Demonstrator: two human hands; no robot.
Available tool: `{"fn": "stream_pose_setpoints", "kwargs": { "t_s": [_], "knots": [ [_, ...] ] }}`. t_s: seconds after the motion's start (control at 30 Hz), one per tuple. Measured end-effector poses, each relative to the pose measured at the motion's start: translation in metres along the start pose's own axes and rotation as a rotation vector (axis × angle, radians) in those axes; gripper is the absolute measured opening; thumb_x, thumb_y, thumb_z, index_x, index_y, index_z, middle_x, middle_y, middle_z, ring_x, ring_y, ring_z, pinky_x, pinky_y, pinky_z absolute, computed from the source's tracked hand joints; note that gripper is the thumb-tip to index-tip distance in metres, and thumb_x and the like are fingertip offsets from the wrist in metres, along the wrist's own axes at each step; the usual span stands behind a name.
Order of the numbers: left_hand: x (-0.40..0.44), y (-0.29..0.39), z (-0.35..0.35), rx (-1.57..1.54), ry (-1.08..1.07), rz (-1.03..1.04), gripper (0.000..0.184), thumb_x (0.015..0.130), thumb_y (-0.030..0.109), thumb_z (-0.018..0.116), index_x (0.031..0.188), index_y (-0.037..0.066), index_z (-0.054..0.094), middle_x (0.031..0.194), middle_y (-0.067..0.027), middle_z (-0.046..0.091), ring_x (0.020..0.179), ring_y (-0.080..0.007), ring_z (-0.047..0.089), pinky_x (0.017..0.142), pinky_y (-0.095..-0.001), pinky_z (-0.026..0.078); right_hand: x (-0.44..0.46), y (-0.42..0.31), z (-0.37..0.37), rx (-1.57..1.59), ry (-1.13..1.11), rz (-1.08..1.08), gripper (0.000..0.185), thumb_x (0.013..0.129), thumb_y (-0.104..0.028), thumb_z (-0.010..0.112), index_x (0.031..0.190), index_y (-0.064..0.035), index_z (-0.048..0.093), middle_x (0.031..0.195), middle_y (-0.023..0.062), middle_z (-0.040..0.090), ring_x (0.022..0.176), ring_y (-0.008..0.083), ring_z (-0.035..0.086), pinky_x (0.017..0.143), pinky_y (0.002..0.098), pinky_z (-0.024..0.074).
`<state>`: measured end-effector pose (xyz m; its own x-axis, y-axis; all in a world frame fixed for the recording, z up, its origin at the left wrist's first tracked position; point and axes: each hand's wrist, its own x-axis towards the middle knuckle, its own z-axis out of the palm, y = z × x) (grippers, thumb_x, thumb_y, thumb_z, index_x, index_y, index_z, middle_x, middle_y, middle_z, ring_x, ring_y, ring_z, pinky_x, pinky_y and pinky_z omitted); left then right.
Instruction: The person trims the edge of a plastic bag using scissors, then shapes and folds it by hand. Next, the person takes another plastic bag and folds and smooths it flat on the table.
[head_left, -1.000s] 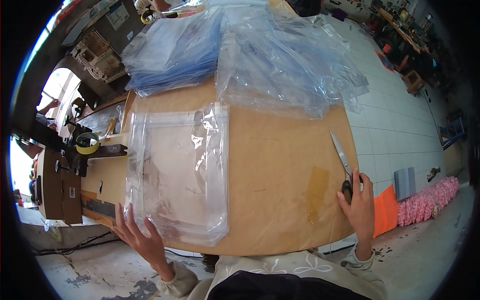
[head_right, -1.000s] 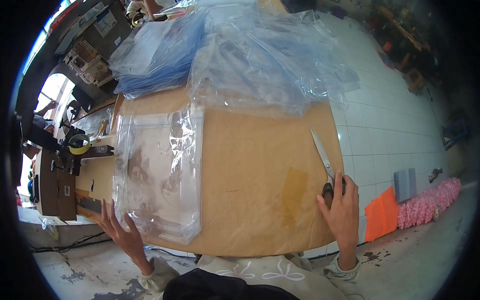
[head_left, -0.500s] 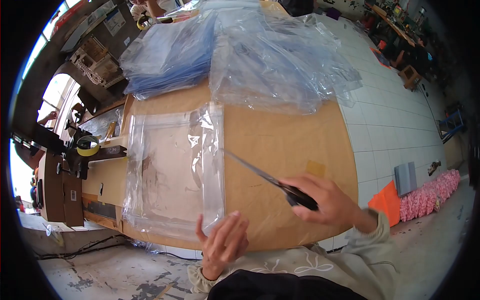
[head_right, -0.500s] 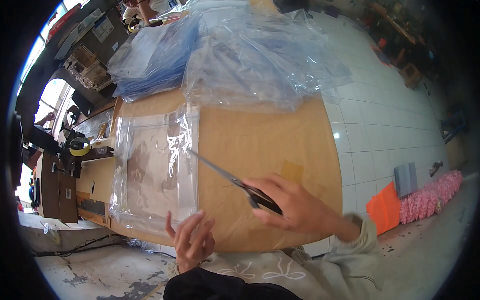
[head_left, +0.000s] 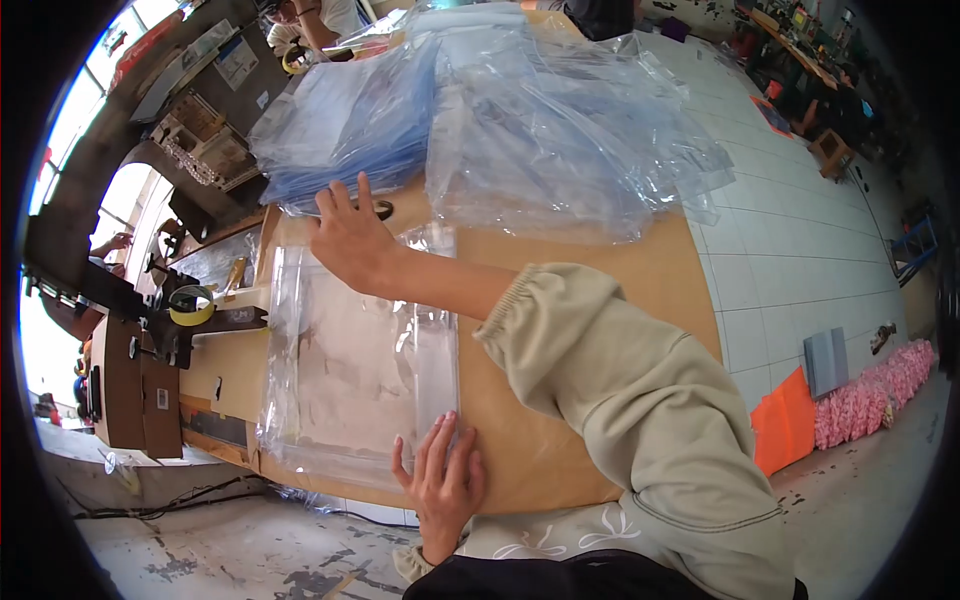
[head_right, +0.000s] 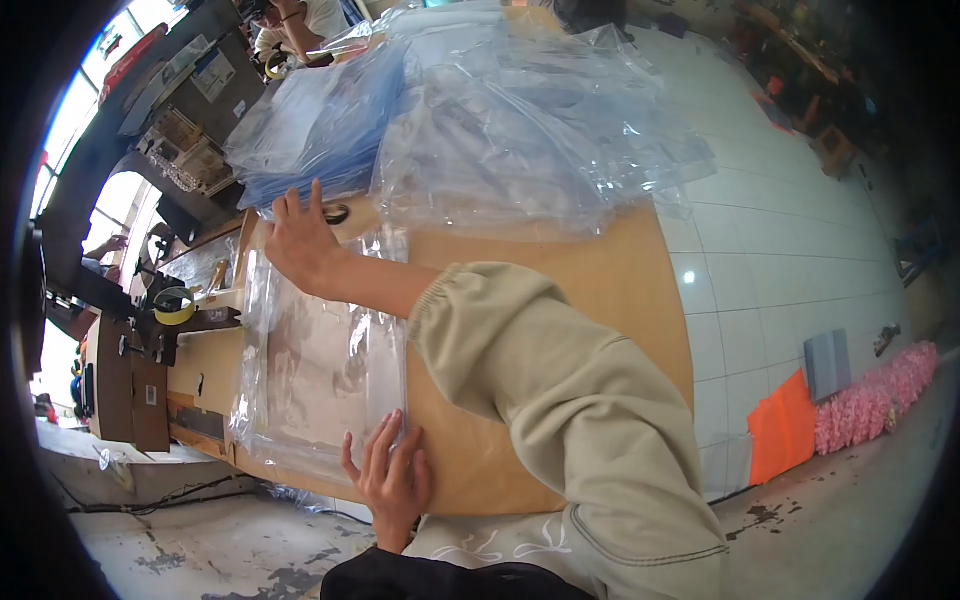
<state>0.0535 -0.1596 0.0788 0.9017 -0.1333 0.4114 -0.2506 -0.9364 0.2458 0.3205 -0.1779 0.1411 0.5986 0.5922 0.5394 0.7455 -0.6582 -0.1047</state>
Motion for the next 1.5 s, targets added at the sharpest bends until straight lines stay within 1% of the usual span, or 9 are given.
{"fn": "stream_pose_setpoints", "kwargs": {
  "t_s": [0.13, 0.33, 0.47, 0.67, 0.9, 1.03, 1.23, 1.33, 1.5],
  "knots": [
    [-0.001, -0.001, -0.002, -0.014, -0.026, -0.021, 0.023, 0.078, 0.013, 0.061, 0.100, 0.013, 0.068, 0.122, -0.0037, 0.061, 0.109, -0.0171, 0.059, 0.106, -0.0483, 0.023, -0.046, 0.031, -0.022, 0.084, 0.312, -0.049, 0.033, 0.079, -0.014, 0.061, 0.108, 0.0020, 0.057, 0.118, 0.0261, 0.047, 0.120, 0.0394, 0.042, 0.096, 0.0537, 0.0368],
    [0.003, 0.002, -0.004, -0.051, -0.029, -0.057, 0.021, 0.076, 0.010, 0.061, 0.096, 0.013, 0.067, 0.118, -0.0030, 0.063, 0.108, -0.0179, 0.060, 0.106, -0.0465, 0.025, -0.148, 0.137, -0.126, -0.328, 0.155, 0.374, 0.071, 0.075, -0.019, 0.070, 0.137, -0.0077, 0.039, 0.139, 0.0246, 0.036, 0.123, 0.0420, 0.040, 0.103, 0.0483, 0.0331],
    [0.003, 0.002, -0.004, -0.039, -0.016, -0.066, 0.019, 0.077, 0.013, 0.062, 0.095, 0.012, 0.068, 0.118, -0.0031, 0.063, 0.107, -0.0160, 0.061, 0.105, -0.0456, 0.025, -0.207, 0.188, -0.137, -0.434, -0.050, 0.633, 0.065, 0.079, -0.024, 0.067, 0.133, -0.0004, 0.041, 0.136, 0.0284, 0.041, 0.122, 0.0411, 0.044, 0.100, 0.0477, 0.0374],
    [0.007, 0.006, -0.007, -0.063, 0.001, -0.082, 0.019, 0.075, 0.008, 0.063, 0.093, 0.012, 0.067, 0.117, -0.0028, 0.063, 0.107, -0.0175, 0.060, 0.105, -0.0450, 0.026, -0.216, 0.183, -0.134, -0.516, 0.082, 0.372, 0.031, 0.084, -0.007, 0.060, 0.113, 0.0009, 0.058, 0.103, 0.0162, 0.067, 0.092, 0.0291, 0.066, 0.070, 0.0340, 0.0534],
    [0.006, 0.005, -0.004, -0.078, 0.040, -0.066, 0.021, 0.075, 0.006, 0.064, 0.095, 0.011, 0.066, 0.118, -0.0038, 0.063, 0.109, -0.0182, 0.059, 0.104, -0.0448, 0.027, -0.236, 0.033, -0.175, -0.616, 0.186, -0.143, 0.018, 0.082, -0.006, 0.063, 0.099, 0.0005, 0.066, 0.085, 0.0102, 0.067, 0.071, 0.0180, 0.064, 0.053, 0.0269, 0.0478],
    [0.006, 0.004, -0.005, -0.043, 0.024, -0.040, 0.022, 0.077, 0.011, 0.064, 0.099, 0.010, 0.065, 0.119, -0.0029, 0.062, 0.110, -0.0167, 0.058, 0.105, -0.0442, 0.026, -0.279, -0.042, -0.169, -0.271, 0.071, -0.357, 0.022, 0.088, -0.018, 0.059, 0.099, 0.0001, 0.065, 0.090, 0.0114, 0.068, 0.078, 0.0173, 0.065, 0.061, 0.0263, 0.0515],
    [0.004, 0.003, -0.005, 0.000, 0.015, -0.012, 0.022, 0.080, 0.012, 0.064, 0.101, 0.012, 0.065, 0.121, -0.0024, 0.060, 0.112, -0.0166, 0.057, 0.106, -0.0448, 0.026, -0.307, -0.094, -0.161, 0.427, -0.231, -0.343, 0.036, 0.088, -0.034, 0.059, 0.103, -0.0013, 0.065, 0.101, 0.0137, 0.066, 0.098, 0.0235, 0.063, 0.083, 0.0322, 0.0507],
    [0.001, 0.004, -0.005, 0.032, 0.108, 0.016, 0.021, 0.079, 0.011, 0.063, 0.100, 0.011, 0.066, 0.121, -0.0037, 0.060, 0.112, -0.0180, 0.057, 0.107, -0.0461, 0.025, -0.315, -0.075, -0.199, 0.430, -0.099, 0.047, 0.038, 0.087, -0.031, 0.062, 0.109, -0.0008, 0.063, 0.110, 0.0148, 0.063, 0.105, 0.0277, 0.060, 0.091, 0.0376, 0.0479],
    [-0.026, 0.012, -0.012, -0.267, 0.247, 0.191, 0.030, 0.076, 0.019, 0.067, 0.104, 0.006, 0.068, 0.101, -0.0058, 0.066, 0.081, -0.0190, 0.063, 0.068, -0.0310, 0.042, -0.380, -0.020, -0.221, -0.116, 0.236, 0.946, 0.031, 0.089, -0.016, 0.061, 0.116, -0.0001, 0.061, 0.110, 0.0132, 0.062, 0.093, 0.0235, 0.062, 0.074, 0.0334, 0.0491]
  ]
}}
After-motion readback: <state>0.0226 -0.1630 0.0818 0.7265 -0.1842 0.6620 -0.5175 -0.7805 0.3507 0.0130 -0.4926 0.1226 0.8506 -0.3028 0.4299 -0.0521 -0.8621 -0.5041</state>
